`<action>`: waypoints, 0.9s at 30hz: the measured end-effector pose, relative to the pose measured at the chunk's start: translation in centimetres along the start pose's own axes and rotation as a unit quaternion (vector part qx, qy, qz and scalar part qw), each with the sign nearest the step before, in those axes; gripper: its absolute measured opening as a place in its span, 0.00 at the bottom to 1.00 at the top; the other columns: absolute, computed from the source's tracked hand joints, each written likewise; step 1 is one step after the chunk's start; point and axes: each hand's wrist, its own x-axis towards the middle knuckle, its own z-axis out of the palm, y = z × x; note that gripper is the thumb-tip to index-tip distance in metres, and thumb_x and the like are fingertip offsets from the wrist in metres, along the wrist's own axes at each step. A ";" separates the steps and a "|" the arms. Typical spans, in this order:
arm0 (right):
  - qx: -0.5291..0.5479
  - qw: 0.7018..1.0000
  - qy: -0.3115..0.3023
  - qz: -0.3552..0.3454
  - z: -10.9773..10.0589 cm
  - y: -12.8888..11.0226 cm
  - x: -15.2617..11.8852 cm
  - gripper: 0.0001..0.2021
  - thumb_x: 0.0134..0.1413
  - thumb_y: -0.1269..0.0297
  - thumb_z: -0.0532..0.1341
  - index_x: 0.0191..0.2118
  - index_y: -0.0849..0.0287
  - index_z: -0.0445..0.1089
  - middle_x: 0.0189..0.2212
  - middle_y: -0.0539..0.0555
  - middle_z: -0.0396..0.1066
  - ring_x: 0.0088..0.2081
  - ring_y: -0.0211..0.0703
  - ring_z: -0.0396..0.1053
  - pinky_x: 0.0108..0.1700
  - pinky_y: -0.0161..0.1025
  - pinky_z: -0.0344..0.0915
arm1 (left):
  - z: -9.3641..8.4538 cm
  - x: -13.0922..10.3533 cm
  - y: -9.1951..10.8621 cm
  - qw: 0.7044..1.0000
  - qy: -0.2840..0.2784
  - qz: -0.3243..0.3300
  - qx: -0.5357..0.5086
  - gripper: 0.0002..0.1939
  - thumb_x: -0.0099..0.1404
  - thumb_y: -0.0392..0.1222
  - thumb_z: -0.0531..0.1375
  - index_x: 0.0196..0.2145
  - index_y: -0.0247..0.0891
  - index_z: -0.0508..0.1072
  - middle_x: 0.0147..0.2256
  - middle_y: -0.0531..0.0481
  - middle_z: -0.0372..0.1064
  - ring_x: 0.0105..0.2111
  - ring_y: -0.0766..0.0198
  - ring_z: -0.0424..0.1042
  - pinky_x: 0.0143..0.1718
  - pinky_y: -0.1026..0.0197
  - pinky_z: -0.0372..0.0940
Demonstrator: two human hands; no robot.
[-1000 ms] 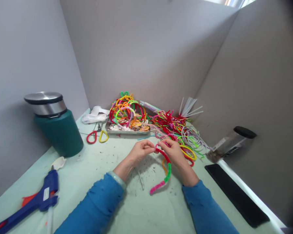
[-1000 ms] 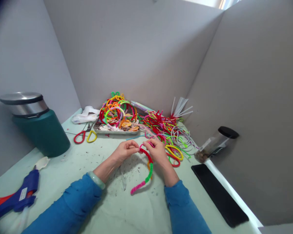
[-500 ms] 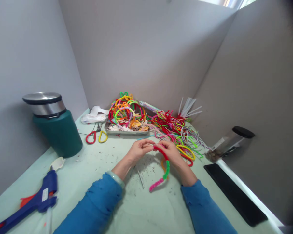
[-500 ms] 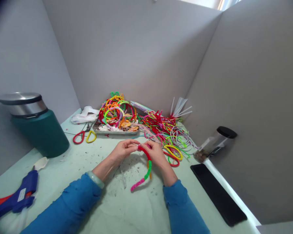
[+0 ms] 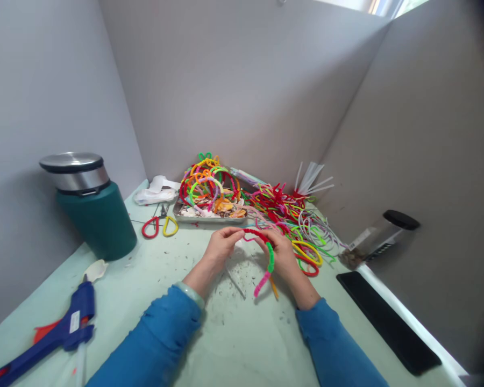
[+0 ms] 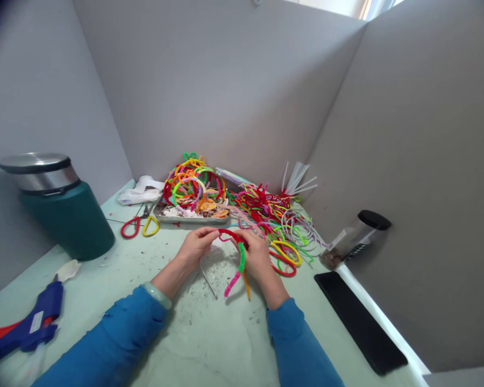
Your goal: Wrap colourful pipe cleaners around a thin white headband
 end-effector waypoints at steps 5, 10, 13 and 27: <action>-0.078 0.996 0.031 -0.033 -0.2 0.0 -0.1 0.09 0.58 0.62 0.54 0.34 0.58 0.71 0.29 0.54 0.68 0.32 0.42 0.64 0.34 0.37 0.59 | -0.2 0.0 0.0 0.999 -0.017 -0.013 -0.031 0.18 0.49 0.51 0.65 0.30 0.31 0.71 0.13 0.61 0.49 0.12 0.78 0.43 0.13 0.69 0.38; -0.089 0.995 -0.027 -0.033 -0.6 -0.4 0.0 0.16 0.57 0.60 0.55 0.21 0.60 0.65 0.19 0.50 0.62 0.24 0.37 0.59 0.28 0.35 0.54 | -0.5 -0.1 0.2 0.998 -0.050 -0.031 -0.032 0.18 0.52 0.52 0.63 0.28 0.30 0.71 0.12 0.62 0.43 0.12 0.78 0.40 0.13 0.69 0.36; -0.094 0.995 -0.032 -0.026 -1.2 -0.4 0.2 0.14 0.57 0.61 0.55 0.23 0.60 0.67 0.21 0.50 0.65 0.25 0.37 0.61 0.28 0.34 0.54 | -0.6 -0.1 0.3 0.995 -0.069 -0.059 -0.035 0.18 0.51 0.51 0.64 0.27 0.31 0.69 0.12 0.63 0.42 0.12 0.78 0.39 0.13 0.69 0.35; -0.123 0.969 0.169 0.130 -4.1 1.1 0.2 0.22 0.59 0.52 0.50 0.26 0.60 0.72 0.22 0.52 0.70 0.26 0.39 0.66 0.31 0.36 0.57 | -1.4 0.2 0.4 0.974 -0.114 -0.072 -0.180 0.15 0.53 0.45 0.64 0.23 0.33 0.63 0.14 0.63 0.43 0.11 0.80 0.38 0.11 0.72 0.35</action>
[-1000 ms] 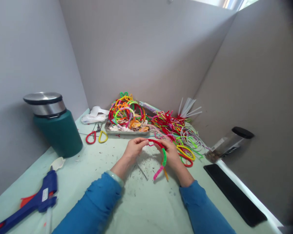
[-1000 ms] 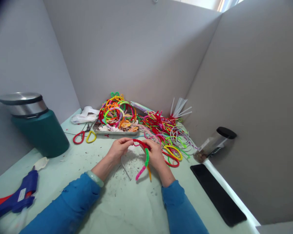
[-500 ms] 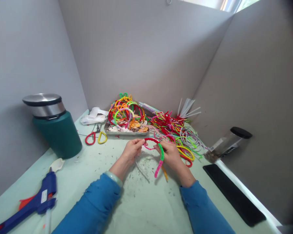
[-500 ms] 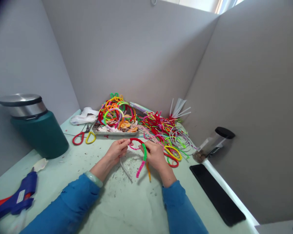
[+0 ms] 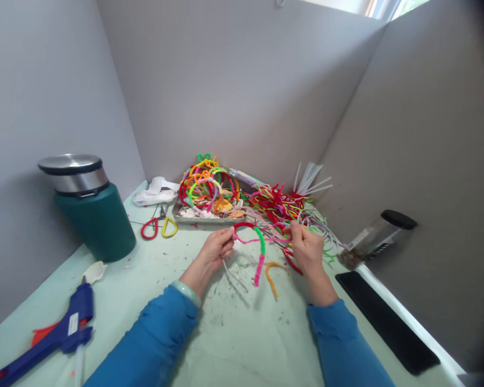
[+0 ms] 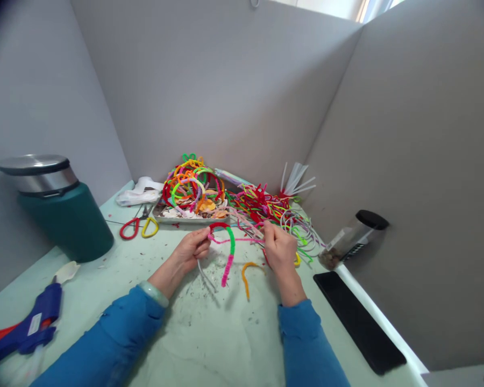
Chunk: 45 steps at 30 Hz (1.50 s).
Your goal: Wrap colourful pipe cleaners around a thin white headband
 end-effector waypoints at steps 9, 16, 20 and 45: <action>0.124 0.947 -0.288 0.065 -0.7 0.5 0.5 0.17 0.51 0.51 0.57 0.33 0.60 0.73 0.28 0.52 0.71 0.28 0.40 0.66 0.29 0.34 0.60 | -0.3 -0.4 0.2 0.998 -0.058 -0.019 -0.035 0.11 0.55 0.42 0.63 0.28 0.32 0.65 0.18 0.61 0.51 0.11 0.81 0.41 0.12 0.72 0.38; 0.237 0.884 -0.400 0.045 1.2 -1.3 -1.1 0.12 0.48 0.59 0.61 0.36 0.62 0.72 0.28 0.51 0.70 0.27 0.36 0.64 0.28 0.33 0.60 | 0.4 -0.7 -0.2 0.989 -0.082 -0.092 0.078 0.14 0.53 0.45 0.64 0.24 0.34 0.64 0.14 0.63 0.44 0.12 0.79 0.39 0.13 0.69 0.34; 0.272 0.875 -0.398 0.043 2.7 -2.3 -2.4 0.09 0.48 0.60 0.61 0.30 0.62 0.69 0.24 0.50 0.67 0.25 0.36 0.63 0.27 0.33 0.62 | 0.9 -0.8 -0.6 0.984 -0.052 -0.101 0.136 0.16 0.50 0.47 0.66 0.26 0.34 0.65 0.14 0.62 0.46 0.12 0.79 0.39 0.13 0.67 0.32; 0.214 0.948 -0.229 -0.052 3.9 -3.2 -3.2 0.07 0.53 0.62 0.58 0.33 0.59 0.70 0.29 0.53 0.70 0.31 0.41 0.67 0.34 0.36 0.64 | 1.3 -0.7 -1.2 0.981 -0.011 -0.074 0.178 0.18 0.44 0.44 0.68 0.32 0.32 0.71 0.16 0.59 0.56 0.12 0.79 0.44 0.15 0.66 0.35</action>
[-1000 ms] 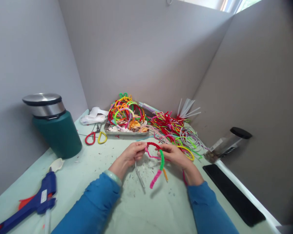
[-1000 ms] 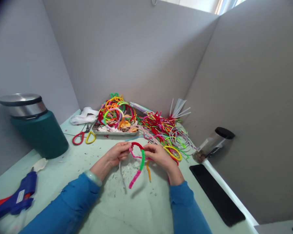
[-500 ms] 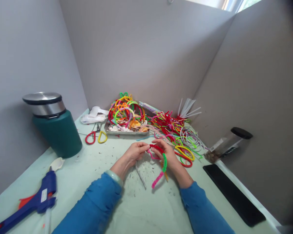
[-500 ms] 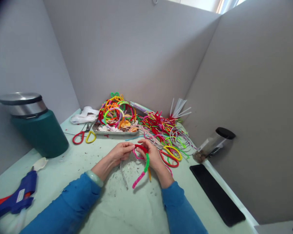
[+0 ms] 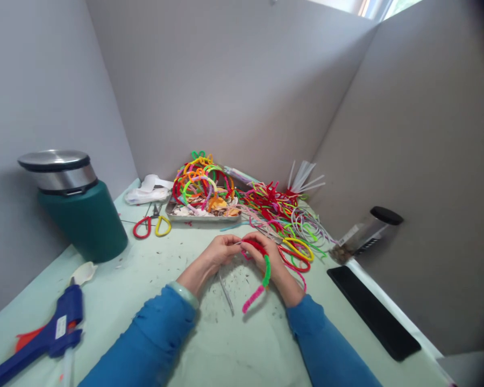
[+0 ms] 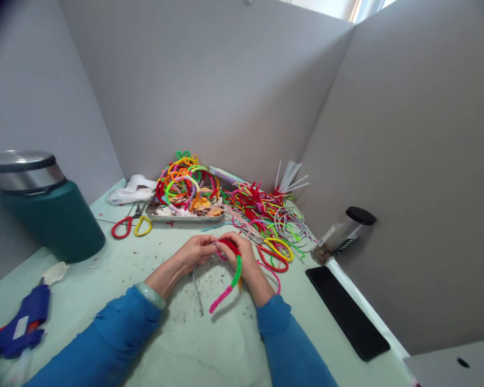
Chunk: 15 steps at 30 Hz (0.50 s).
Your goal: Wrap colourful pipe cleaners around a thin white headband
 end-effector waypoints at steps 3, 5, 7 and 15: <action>-0.027 0.999 0.008 -0.023 0.1 0.1 -0.1 0.05 0.52 0.66 0.57 0.32 0.60 0.70 0.28 0.52 0.70 0.30 0.39 0.67 0.34 0.35 0.63 | 0.1 0.0 -0.1 1.000 -0.002 0.005 0.004 0.16 0.44 0.42 0.68 0.30 0.32 0.72 0.16 0.58 0.57 0.12 0.79 0.45 0.15 0.67 0.36; -0.046 0.998 0.011 -0.040 0.1 0.2 -0.2 0.05 0.52 0.68 0.57 0.32 0.60 0.70 0.28 0.52 0.69 0.30 0.38 0.66 0.33 0.34 0.62 | 0.1 0.0 0.0 1.000 0.005 -0.003 0.004 0.14 0.44 0.40 0.67 0.29 0.32 0.71 0.16 0.57 0.58 0.13 0.79 0.45 0.15 0.67 0.36; -0.061 0.997 0.007 -0.052 0.0 0.2 -0.2 0.05 0.51 0.69 0.57 0.32 0.59 0.70 0.28 0.52 0.70 0.30 0.39 0.66 0.34 0.34 0.62 | 0.1 0.1 0.0 1.000 0.012 -0.017 0.005 0.12 0.44 0.39 0.67 0.27 0.32 0.71 0.16 0.58 0.57 0.12 0.79 0.44 0.15 0.67 0.35; -0.033 0.998 -0.028 -0.053 -0.7 -0.1 -0.2 0.07 0.54 0.66 0.56 0.35 0.59 0.70 0.32 0.53 0.70 0.34 0.40 0.67 0.38 0.36 0.64 | -0.2 -0.1 0.4 1.000 -0.012 -0.015 -0.004 0.13 0.48 0.43 0.66 0.27 0.32 0.71 0.14 0.59 0.50 0.12 0.78 0.43 0.15 0.66 0.33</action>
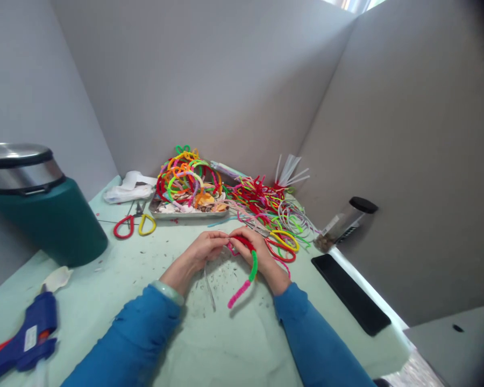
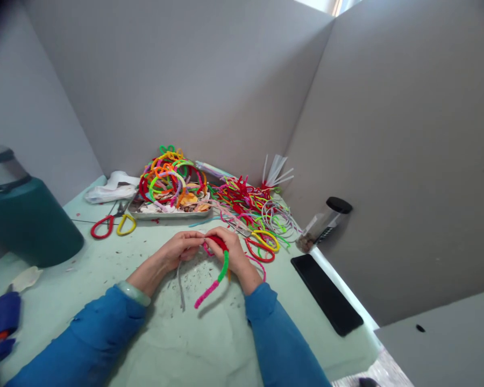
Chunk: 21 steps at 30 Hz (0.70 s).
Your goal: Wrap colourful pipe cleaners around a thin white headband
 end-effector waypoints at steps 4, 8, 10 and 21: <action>0.019 1.000 0.000 0.012 0.3 0.2 0.0 0.07 0.54 0.65 0.56 0.37 0.59 0.69 0.33 0.53 0.70 0.34 0.40 0.67 0.39 0.37 0.64 | 0.0 -0.1 0.1 1.000 0.000 0.007 -0.002 0.15 0.50 0.49 0.65 0.25 0.33 0.69 0.13 0.60 0.47 0.12 0.78 0.42 0.15 0.65 0.32; 0.037 0.999 0.010 0.016 0.3 0.7 0.0 0.08 0.54 0.62 0.57 0.38 0.58 0.69 0.33 0.53 0.70 0.34 0.41 0.67 0.39 0.37 0.64 | -0.2 0.2 0.0 1.000 0.000 -0.004 -0.019 0.16 0.49 0.49 0.66 0.26 0.33 0.70 0.13 0.60 0.47 0.11 0.78 0.41 0.14 0.65 0.31; 0.023 1.000 -0.007 0.017 0.0 0.9 0.0 0.08 0.54 0.61 0.58 0.37 0.59 0.69 0.32 0.53 0.70 0.33 0.40 0.67 0.38 0.36 0.63 | -0.3 0.4 -0.1 1.000 0.005 -0.004 -0.018 0.16 0.48 0.49 0.66 0.27 0.32 0.70 0.13 0.60 0.47 0.11 0.78 0.40 0.14 0.65 0.32; -0.052 0.996 0.041 0.059 -1.7 1.6 0.4 0.10 0.57 0.62 0.54 0.34 0.59 0.71 0.30 0.52 0.71 0.32 0.40 0.66 0.34 0.36 0.61 | -0.7 0.7 -0.1 0.996 0.074 0.019 0.050 0.17 0.48 0.51 0.65 0.24 0.32 0.70 0.12 0.61 0.47 0.11 0.78 0.40 0.14 0.65 0.32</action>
